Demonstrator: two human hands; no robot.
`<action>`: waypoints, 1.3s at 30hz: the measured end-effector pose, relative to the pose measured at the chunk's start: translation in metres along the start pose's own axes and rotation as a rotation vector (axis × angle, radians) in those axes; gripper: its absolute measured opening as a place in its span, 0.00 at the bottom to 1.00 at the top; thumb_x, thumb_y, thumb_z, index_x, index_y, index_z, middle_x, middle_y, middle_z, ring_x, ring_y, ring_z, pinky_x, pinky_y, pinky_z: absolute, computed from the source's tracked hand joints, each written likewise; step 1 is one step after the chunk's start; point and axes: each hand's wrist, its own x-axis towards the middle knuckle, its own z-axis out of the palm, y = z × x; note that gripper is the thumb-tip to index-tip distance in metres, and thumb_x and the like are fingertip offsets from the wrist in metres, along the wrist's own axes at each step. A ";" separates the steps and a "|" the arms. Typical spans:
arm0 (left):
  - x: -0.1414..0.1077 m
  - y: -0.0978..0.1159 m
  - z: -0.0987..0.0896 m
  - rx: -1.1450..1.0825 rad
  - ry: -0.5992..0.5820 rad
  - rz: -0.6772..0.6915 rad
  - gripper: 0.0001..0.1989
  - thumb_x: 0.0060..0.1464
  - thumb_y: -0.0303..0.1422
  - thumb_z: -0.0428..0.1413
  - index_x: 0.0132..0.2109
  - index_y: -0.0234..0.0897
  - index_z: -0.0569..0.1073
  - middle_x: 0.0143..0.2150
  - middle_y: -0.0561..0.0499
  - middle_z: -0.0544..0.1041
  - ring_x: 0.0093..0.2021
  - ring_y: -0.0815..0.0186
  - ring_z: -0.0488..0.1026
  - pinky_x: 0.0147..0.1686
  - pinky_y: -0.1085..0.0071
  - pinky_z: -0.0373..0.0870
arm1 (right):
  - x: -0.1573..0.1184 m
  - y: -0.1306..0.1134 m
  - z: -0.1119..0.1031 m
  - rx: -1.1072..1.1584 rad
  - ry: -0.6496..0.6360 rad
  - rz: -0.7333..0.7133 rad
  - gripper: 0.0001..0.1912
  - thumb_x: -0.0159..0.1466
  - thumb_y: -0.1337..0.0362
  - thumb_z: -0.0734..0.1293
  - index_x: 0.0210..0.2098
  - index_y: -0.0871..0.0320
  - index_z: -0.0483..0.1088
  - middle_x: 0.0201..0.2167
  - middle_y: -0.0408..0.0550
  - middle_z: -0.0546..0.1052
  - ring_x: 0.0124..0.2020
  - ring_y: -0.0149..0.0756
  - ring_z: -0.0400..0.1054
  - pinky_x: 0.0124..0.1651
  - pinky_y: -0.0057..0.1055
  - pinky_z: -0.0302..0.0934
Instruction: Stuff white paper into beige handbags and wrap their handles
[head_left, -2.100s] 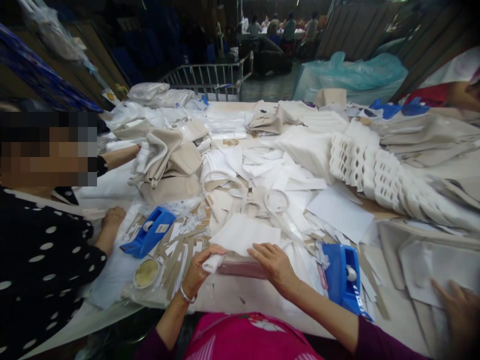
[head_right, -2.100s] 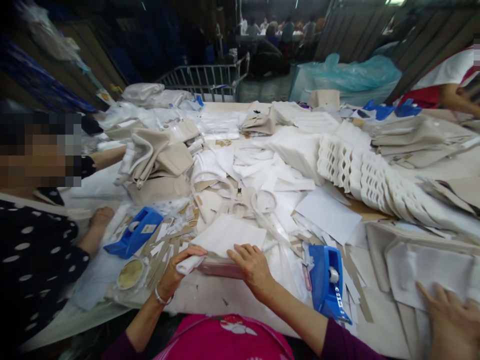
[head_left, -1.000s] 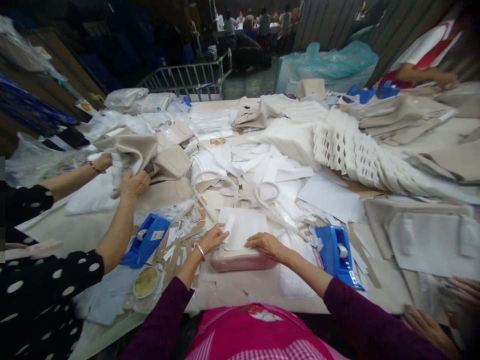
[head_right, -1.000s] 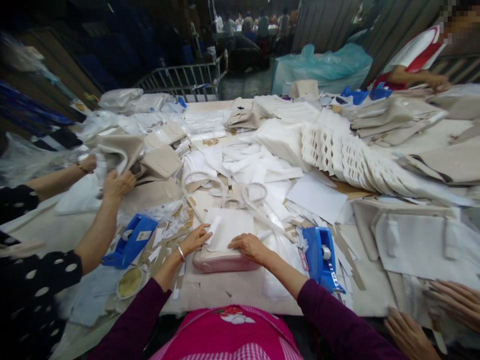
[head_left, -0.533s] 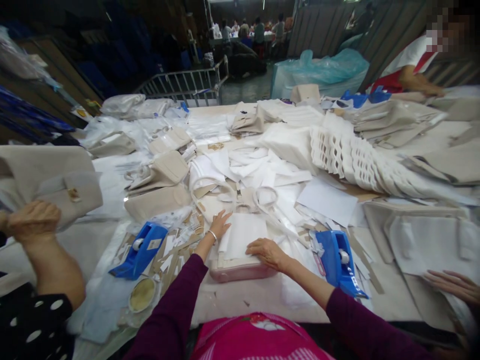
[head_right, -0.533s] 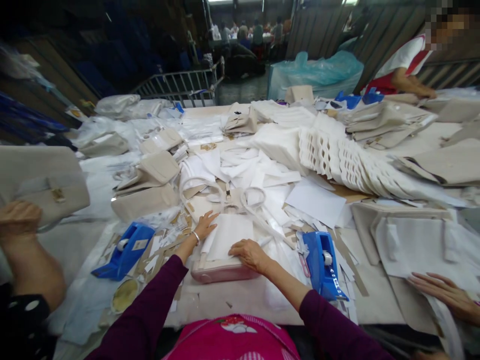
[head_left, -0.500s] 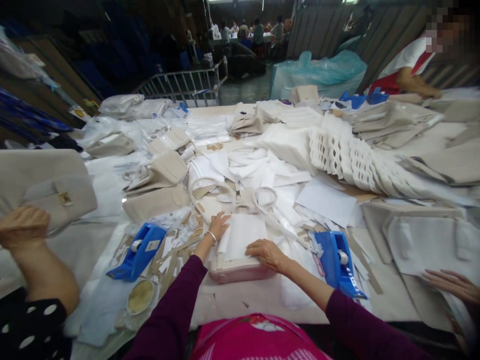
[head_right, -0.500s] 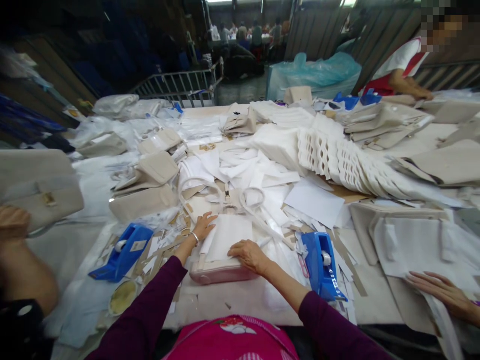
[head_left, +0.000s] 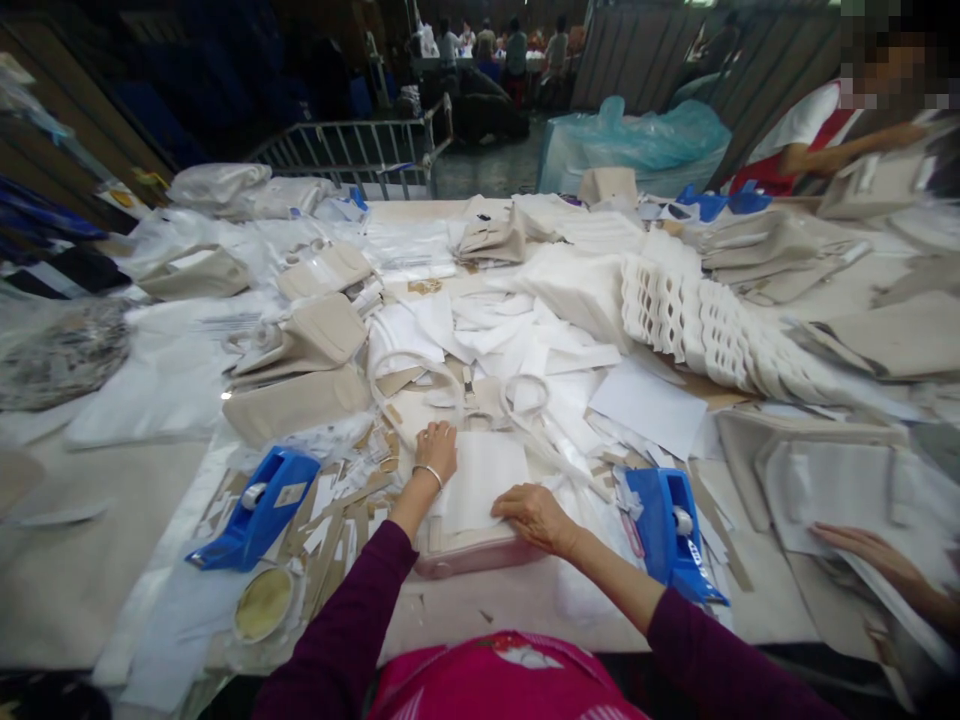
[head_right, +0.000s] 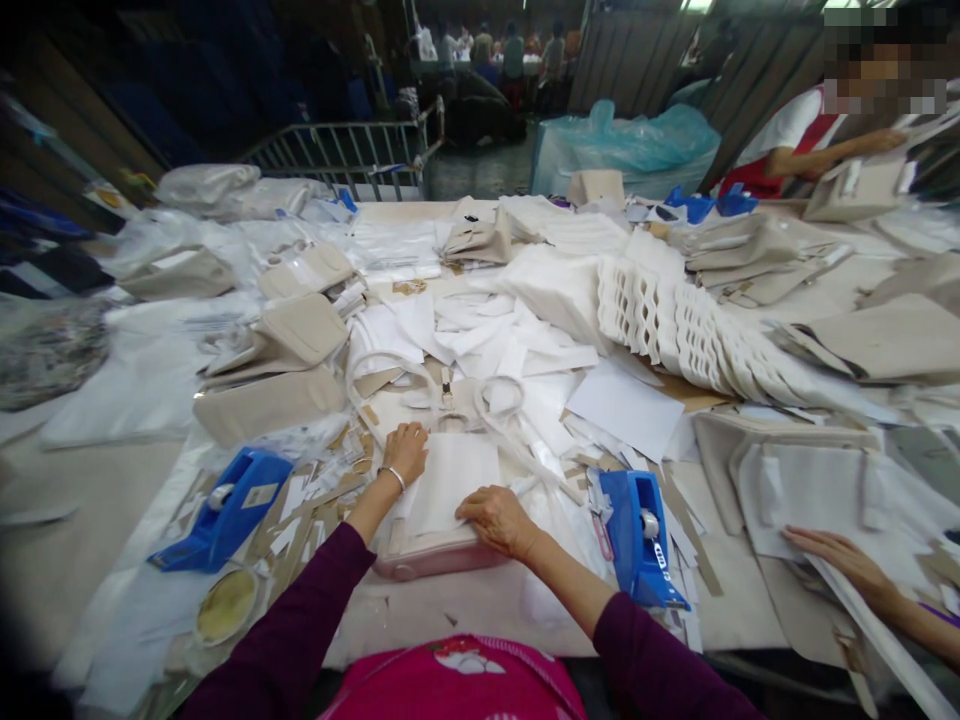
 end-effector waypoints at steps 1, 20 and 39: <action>0.000 0.008 0.003 0.008 -0.047 0.084 0.19 0.56 0.33 0.48 0.55 0.41 0.65 0.61 0.43 0.60 0.61 0.52 0.51 0.57 0.52 0.50 | 0.001 -0.001 -0.001 0.015 -0.010 0.005 0.17 0.56 0.73 0.59 0.40 0.54 0.73 0.39 0.46 0.77 0.41 0.37 0.68 0.47 0.33 0.58; -0.015 0.035 0.048 -0.123 -0.372 0.162 0.39 0.45 0.62 0.44 0.63 0.55 0.52 0.69 0.47 0.40 0.66 0.40 0.27 0.57 0.38 0.26 | 0.042 0.036 -0.080 0.332 0.153 0.795 0.03 0.56 0.71 0.59 0.29 0.60 0.64 0.21 0.44 0.71 0.25 0.31 0.69 0.31 0.27 0.63; -0.036 0.066 0.005 -0.352 -0.205 0.018 0.22 0.44 0.36 0.57 0.49 0.41 0.70 0.61 0.40 0.61 0.63 0.46 0.51 0.59 0.44 0.43 | -0.050 -0.129 -0.249 1.194 0.411 0.074 0.05 0.55 0.67 0.67 0.31 0.60 0.67 0.26 0.43 0.69 0.16 0.19 0.53 0.15 0.20 0.42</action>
